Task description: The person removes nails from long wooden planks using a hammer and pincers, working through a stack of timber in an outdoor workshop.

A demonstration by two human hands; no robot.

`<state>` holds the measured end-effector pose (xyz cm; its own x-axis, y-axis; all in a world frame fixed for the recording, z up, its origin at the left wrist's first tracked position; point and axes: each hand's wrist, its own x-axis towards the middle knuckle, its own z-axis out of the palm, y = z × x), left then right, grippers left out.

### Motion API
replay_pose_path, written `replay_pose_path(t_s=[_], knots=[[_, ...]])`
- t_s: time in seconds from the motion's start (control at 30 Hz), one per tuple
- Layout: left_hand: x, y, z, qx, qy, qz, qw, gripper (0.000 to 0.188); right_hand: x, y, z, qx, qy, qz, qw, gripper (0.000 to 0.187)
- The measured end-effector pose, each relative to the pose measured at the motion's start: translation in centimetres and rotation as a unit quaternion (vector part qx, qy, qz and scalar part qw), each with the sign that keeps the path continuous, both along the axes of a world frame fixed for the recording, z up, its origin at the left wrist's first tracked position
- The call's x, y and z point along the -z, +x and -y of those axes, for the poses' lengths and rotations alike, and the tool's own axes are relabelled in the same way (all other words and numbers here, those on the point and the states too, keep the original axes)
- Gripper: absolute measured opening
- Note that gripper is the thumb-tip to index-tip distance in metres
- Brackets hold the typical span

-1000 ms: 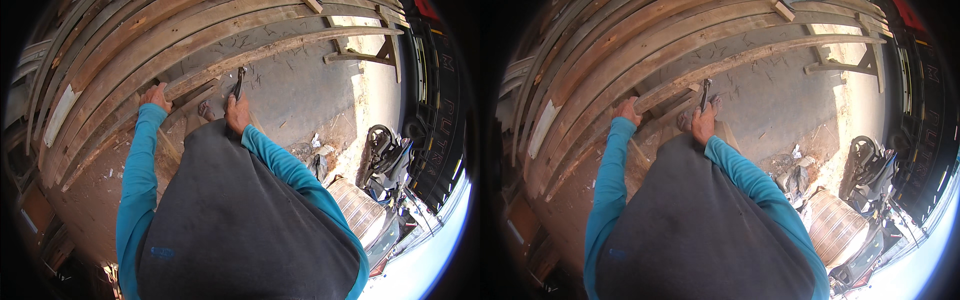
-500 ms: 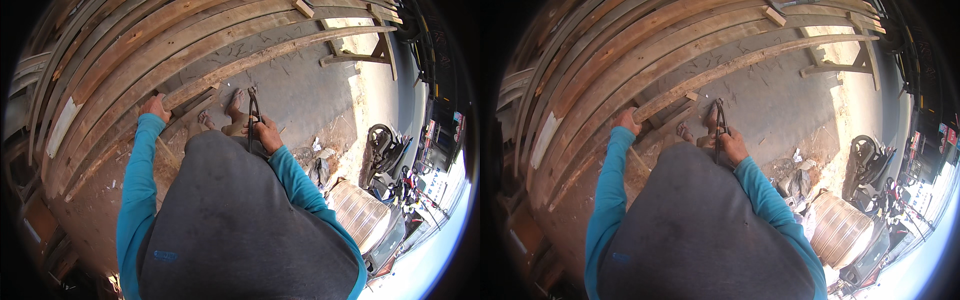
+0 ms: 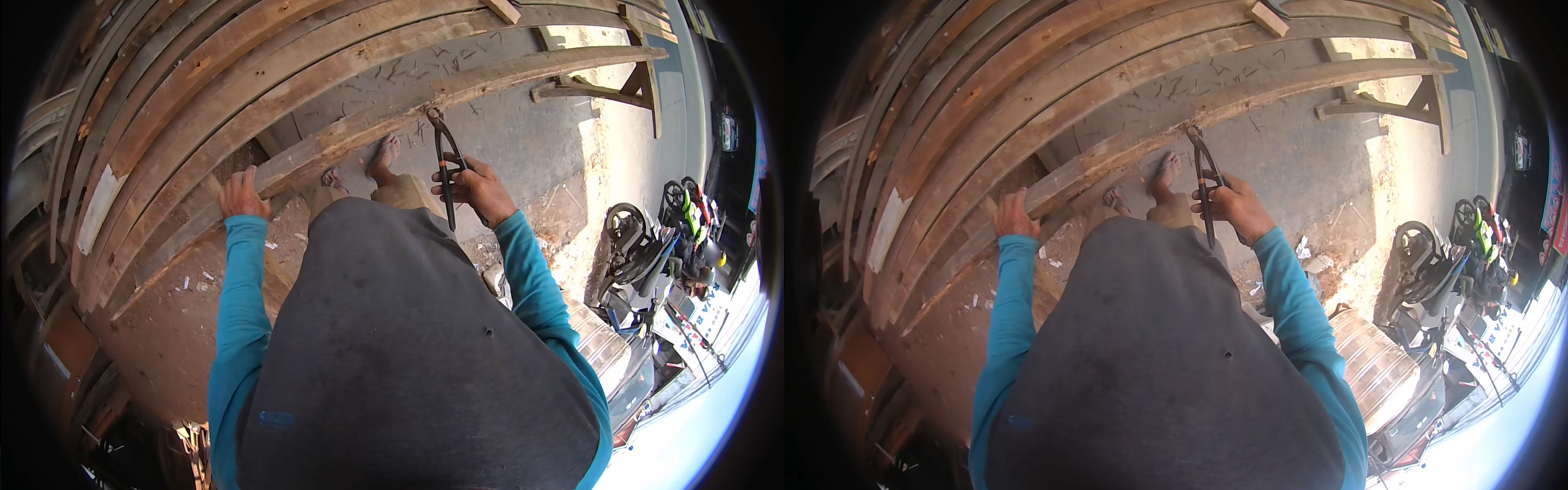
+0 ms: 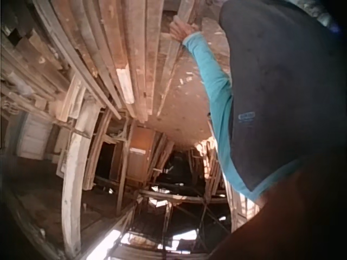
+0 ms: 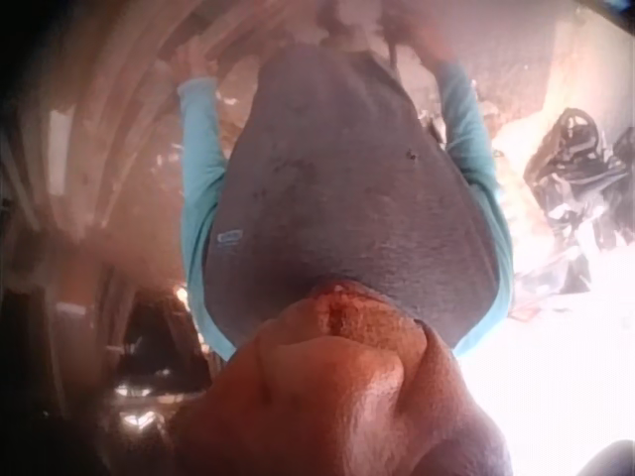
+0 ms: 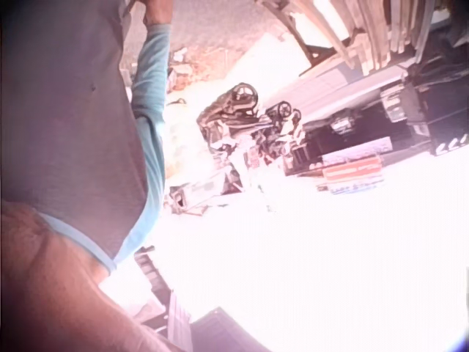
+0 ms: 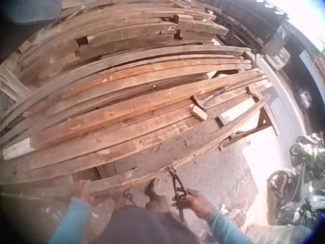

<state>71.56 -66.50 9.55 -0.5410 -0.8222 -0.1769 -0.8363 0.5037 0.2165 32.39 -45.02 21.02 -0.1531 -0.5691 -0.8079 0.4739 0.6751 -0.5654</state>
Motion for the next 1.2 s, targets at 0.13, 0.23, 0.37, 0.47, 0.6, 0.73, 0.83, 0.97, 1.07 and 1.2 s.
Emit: replay_pose_path(t_s=[0.13, 0.23, 0.37, 0.47, 0.6, 0.73, 0.83, 0.97, 1.07, 1.2], knots=[[0.4, 0.2, -0.1, -0.007, -0.010, 0.010, 1.000, 0.075, -0.2, -2.4, -0.3, -0.026, 0.007, -0.011, 1.000, 0.053], [0.9, 0.3, -0.1, -0.010, -0.014, 0.005, 1.000, 0.074, -0.1, -3.5, 0.1, -0.057, 0.007, -0.005, 0.998, 0.052], [0.9, 0.3, -0.3, -0.008, -0.024, 0.005, 1.000, 0.076, 0.5, -4.4, 0.5, -0.076, 0.020, -0.001, 0.997, 0.051], [0.7, 0.3, -0.4, -0.010, -0.016, 0.001, 1.000, 0.078, -0.5, -4.0, 1.1, -0.080, 0.054, -0.024, 0.995, 0.042], [0.8, 0.4, -0.4, -0.012, -0.017, 0.014, 1.000, 0.080, 1.9, 0.3, 0.7, -0.009, 0.065, 0.013, 0.998, 0.020], [0.2, 0.0, 1.0, -0.012, 0.062, 0.038, 0.997, 0.078, 8.6, 7.4, 0.4, 0.010, -0.039, -0.253, 0.967, 0.020], [0.3, -0.2, 3.2, -0.019, 0.143, 0.060, 0.988, 0.076, 13.6, 11.8, 0.8, -0.040, -0.126, -0.549, 0.825, 0.027], [0.2, -0.6, 2.4, -0.007, 0.128, 0.093, 0.987, 0.073, 5.8, 9.1, 1.1, -0.166, -0.035, -0.185, 0.968, 0.054], [0.0, -0.1, 0.9, -0.004, 0.071, 0.052, 0.996, 0.073, 2.9, 6.3, 0.0, -0.003, -0.078, -0.047, 0.996, 0.057], [0.2, -0.1, 0.5, -0.023, 0.046, 0.054, 0.997, 0.076, 1.5, 0.8, -0.3, -0.024, -0.025, -0.070, 0.997, 0.056]])
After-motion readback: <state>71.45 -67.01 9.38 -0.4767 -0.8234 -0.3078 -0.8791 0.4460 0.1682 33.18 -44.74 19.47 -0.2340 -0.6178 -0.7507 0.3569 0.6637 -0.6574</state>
